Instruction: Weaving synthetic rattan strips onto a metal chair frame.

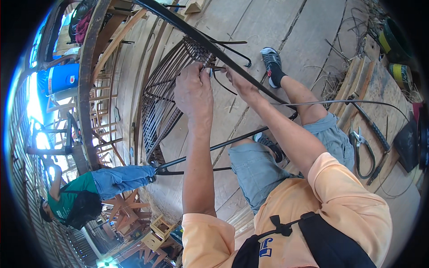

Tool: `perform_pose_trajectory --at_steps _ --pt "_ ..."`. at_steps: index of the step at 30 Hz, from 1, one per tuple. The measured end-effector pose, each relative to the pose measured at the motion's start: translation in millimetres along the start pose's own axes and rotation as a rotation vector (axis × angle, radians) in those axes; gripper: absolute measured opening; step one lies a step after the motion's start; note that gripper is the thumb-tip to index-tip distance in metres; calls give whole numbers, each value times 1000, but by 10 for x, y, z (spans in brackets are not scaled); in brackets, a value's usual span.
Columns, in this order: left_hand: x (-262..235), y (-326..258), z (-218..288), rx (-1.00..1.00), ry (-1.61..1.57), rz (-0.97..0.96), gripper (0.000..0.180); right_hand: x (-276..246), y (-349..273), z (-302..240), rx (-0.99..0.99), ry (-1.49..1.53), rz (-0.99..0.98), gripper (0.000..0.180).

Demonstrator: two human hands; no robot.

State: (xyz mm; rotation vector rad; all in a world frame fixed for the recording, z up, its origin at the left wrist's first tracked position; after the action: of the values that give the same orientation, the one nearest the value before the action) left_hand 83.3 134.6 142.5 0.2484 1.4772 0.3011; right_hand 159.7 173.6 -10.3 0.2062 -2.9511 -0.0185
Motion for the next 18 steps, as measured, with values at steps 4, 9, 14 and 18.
perform_pose_trajectory --at_steps 4,9,14,18 --pt "10 8 14 26 37 10 18 -126 174 106 193 -43 184 41" --pt "38 4 38 52 92 37 18 -142 333 185 249 -180 319 45" --pt "34 -15 55 60 121 33 22 -49 435 246 224 -249 307 44" --pt "60 -26 75 21 130 17 23 -52 447 287 187 -279 286 42"
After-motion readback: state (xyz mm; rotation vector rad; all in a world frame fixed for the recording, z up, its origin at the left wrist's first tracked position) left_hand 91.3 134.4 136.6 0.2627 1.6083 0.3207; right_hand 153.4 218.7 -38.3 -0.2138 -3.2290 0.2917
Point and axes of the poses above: each hand's wrist, its own y-axis towards the middle knuckle, its own x-axis out of the palm, z = x × y, the point moved 5 cm from there along y, towards the middle knuckle, and after that the axes turned 4 degrees about -z, right-handed, at the moved point
